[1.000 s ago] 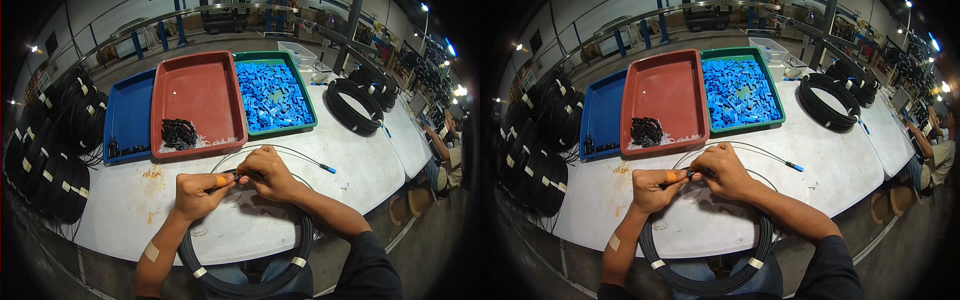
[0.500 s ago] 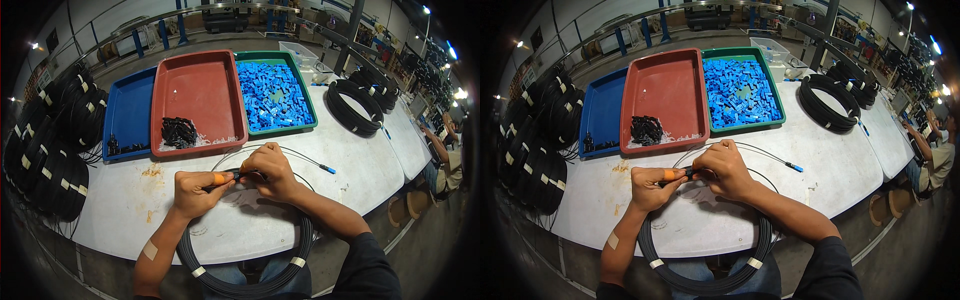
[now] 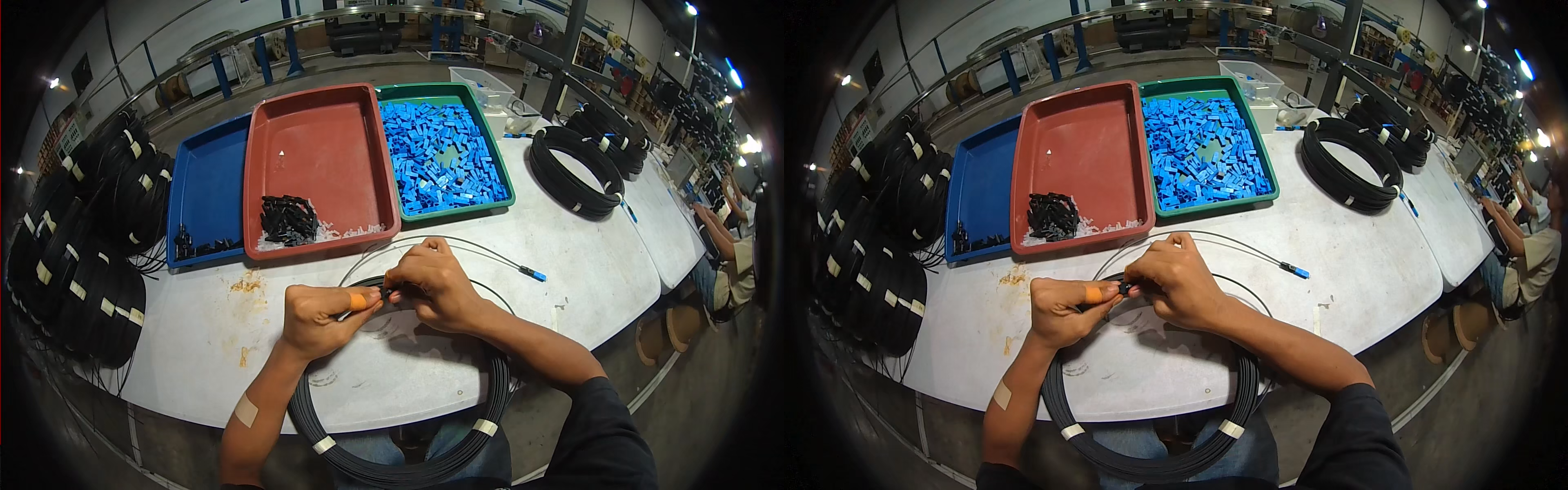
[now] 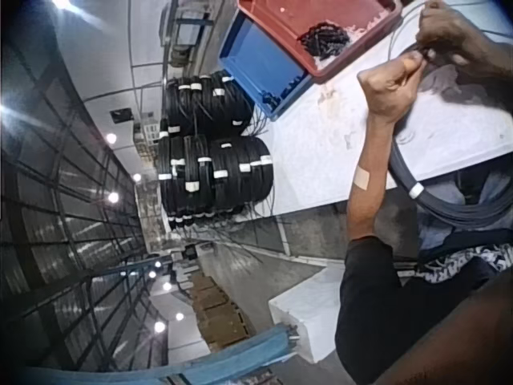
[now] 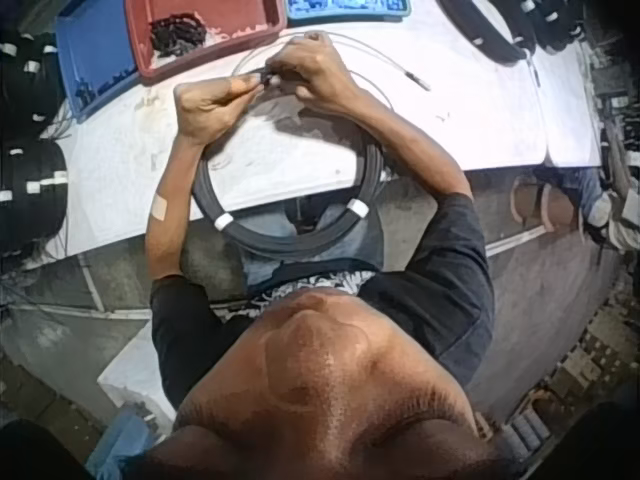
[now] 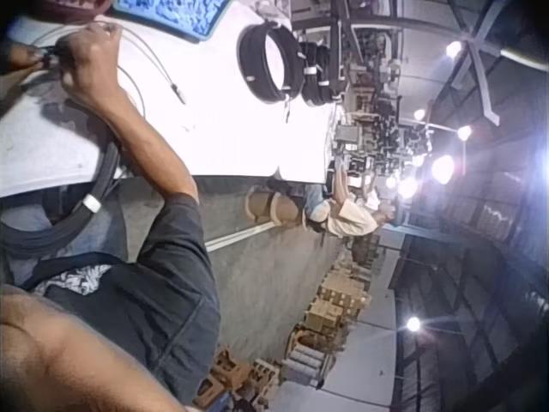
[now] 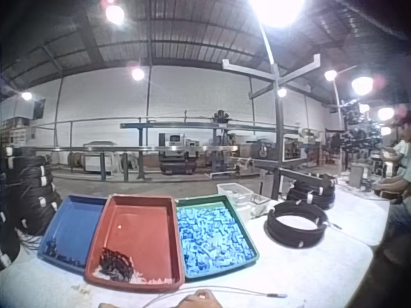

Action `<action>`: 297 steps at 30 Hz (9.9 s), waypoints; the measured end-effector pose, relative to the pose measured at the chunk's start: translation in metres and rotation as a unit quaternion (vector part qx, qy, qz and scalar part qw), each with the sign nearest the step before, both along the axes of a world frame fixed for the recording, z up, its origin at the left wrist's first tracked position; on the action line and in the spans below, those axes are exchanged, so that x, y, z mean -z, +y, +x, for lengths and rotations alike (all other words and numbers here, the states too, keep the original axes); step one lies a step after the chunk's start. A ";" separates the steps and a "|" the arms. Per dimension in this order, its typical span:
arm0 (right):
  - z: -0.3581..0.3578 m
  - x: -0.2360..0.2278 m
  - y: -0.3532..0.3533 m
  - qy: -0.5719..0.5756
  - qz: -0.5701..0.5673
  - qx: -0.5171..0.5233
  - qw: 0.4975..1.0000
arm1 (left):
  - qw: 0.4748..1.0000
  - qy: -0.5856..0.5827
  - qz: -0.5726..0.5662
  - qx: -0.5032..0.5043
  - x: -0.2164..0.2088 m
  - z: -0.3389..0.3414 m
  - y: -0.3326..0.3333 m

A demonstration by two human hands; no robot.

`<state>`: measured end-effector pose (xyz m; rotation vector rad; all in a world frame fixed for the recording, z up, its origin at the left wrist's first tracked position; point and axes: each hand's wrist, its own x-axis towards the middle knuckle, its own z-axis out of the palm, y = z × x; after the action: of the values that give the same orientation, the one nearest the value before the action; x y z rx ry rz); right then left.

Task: The person assembles cable connectors by taking plastic components and caps from trays and attaching them to the ends of coiled cables by hand.

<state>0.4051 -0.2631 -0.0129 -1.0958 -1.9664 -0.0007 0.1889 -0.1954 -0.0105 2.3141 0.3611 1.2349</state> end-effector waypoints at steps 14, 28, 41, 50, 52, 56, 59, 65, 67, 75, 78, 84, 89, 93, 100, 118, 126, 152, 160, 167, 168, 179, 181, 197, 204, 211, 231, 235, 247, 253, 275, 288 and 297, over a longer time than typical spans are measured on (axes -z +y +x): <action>0.005 0.003 0.003 0.056 -0.171 -0.046 0.983 | 0.998 0.020 0.054 0.024 -0.004 -0.004 -0.001; 0.005 0.001 0.005 0.123 -0.260 -0.078 0.954 | 0.996 0.054 0.062 0.020 -0.006 -0.006 -0.003; -0.002 -0.002 0.004 0.086 -0.130 -0.047 0.987 | 0.999 -0.019 0.024 0.009 0.000 0.000 0.000; -0.006 -0.009 -0.007 0.222 -0.191 -0.052 0.955 | 0.996 0.011 0.092 0.013 -0.003 -0.005 -0.002; -0.005 -0.010 -0.005 0.335 -0.348 -0.077 0.872 | 0.990 0.036 0.137 0.004 -0.003 -0.006 -0.003; -0.005 -0.013 -0.004 0.141 -0.066 -0.055 0.986 | 0.998 -0.041 0.049 -0.003 -0.003 0.001 -0.003; -0.004 -0.011 -0.007 0.099 0.013 -0.043 0.994 | 0.997 -0.069 -0.031 0.002 0.001 0.005 -0.005; -0.007 -0.015 -0.009 0.261 -0.282 -0.057 0.921 | 0.983 0.031 0.180 -0.007 -0.007 -0.008 -0.005; -0.007 -0.013 -0.006 0.279 -0.318 -0.069 0.903 | 0.980 0.048 0.192 -0.007 -0.007 -0.007 -0.004; -0.011 -0.011 -0.014 0.190 -0.094 -0.031 0.977 | 0.998 -0.002 0.055 0.006 -0.007 -0.005 -0.007; -0.009 -0.013 -0.011 0.293 -0.284 -0.060 0.911 | 0.980 0.032 0.197 0.003 -0.010 -0.008 -0.006; -0.006 -0.009 -0.010 0.171 -0.079 -0.048 0.981 | 0.997 -0.048 0.061 0.005 0.001 0.001 -0.003; -0.010 -0.005 -0.011 0.205 -0.134 -0.020 0.969 | 0.986 0.052 0.159 -0.006 -0.008 -0.009 -0.008; -0.009 -0.003 -0.007 0.304 -0.293 -0.060 0.905 | 0.980 0.051 0.190 0.012 -0.005 -0.003 -0.001; -0.006 -0.003 -0.008 0.139 -0.082 -0.029 0.986 | 0.995 0.006 0.101 0.004 -0.004 -0.006 -0.004; -0.003 0.002 -0.005 0.360 -0.339 -0.122 0.861 | 0.957 0.046 0.282 0.036 -0.012 -0.005 -0.002; -0.008 -0.009 -0.009 0.104 -0.021 -0.034 0.994 | 0.994 -0.075 0.075 -0.015 -0.001 0.004 -0.002; -0.011 -0.004 -0.008 0.298 -0.245 -0.074 0.920 | 0.986 0.031 0.164 0.008 -0.007 -0.007 -0.002; -0.010 0.004 -0.009 0.255 -0.132 -0.080 0.954 | 0.990 0.014 0.141 0.001 -0.017 -0.003 -0.011; -0.012 -0.001 -0.010 0.342 -0.258 -0.076 0.900 | 0.986 0.033 0.163 0.002 -0.009 -0.005 -0.003; -0.011 -0.001 -0.009 0.342 -0.259 -0.076 0.900 | 0.986 0.033 0.162 0.002 -0.008 -0.004 -0.002; -0.006 0.008 -0.003 0.374 -0.282 -0.128 0.874 | 0.975 0.047 0.215 0.014 -0.014 0.000 -0.008; -0.006 0.004 -0.003 0.345 -0.295 -0.111 0.884 | 0.961 0.067 0.269 0.018 -0.013 -0.001 -0.006; -0.006 0.002 -0.004 0.332 -0.298 -0.116 0.888 | 0.978 0.033 0.204 0.004 -0.008 -0.003 -0.007; -0.009 -0.004 -0.005 0.126 0.005 -0.043 0.991 | 0.997 -0.067 0.020 -0.027 -0.004 0.005 -0.007; -0.003 0.005 -0.005 0.129 -0.007 -0.069 0.989 | 0.978 0.045 0.206 -0.008 -0.015 -0.003 -0.012; -0.010 0.003 -0.006 0.284 -0.212 -0.095 0.930 | 0.967 0.020 0.255 -0.003 -0.007 -0.002 -0.008; -0.009 -0.001 -0.003 0.114 0.011 -0.040 0.993 | 0.996 -0.008 0.082 -0.020 -0.004 0.000 -0.005; -0.007 0.005 -0.007 0.277 -0.204 -0.100 0.934 | 0.967 0.013 0.254 0.003 -0.006 0.000 -0.008; -0.008 -0.002 -0.007 0.142 -0.075 -0.060 0.985 | 0.983 -0.002 0.185 0.008 -0.006 -0.001 -0.001; 0.068 -0.009 0.009 -0.009 -0.242 0.105 0.964 | 0.998 -0.003 0.003 -0.069 0.006 0.008 0.045; 0.082 0.000 -0.128 0.101 -0.358 0.205 0.905 | 0.939 0.055 -0.326 -0.095 0.043 -0.053 0.036; -0.003 0.019 -0.190 0.205 -0.299 0.273 0.891 | 0.906 0.094 -0.411 0.031 0.023 -0.068 0.021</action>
<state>0.4019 -0.4535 -0.0315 -1.8492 -1.2422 0.5225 0.1212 -0.1746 -0.0340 1.6744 0.7097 0.6299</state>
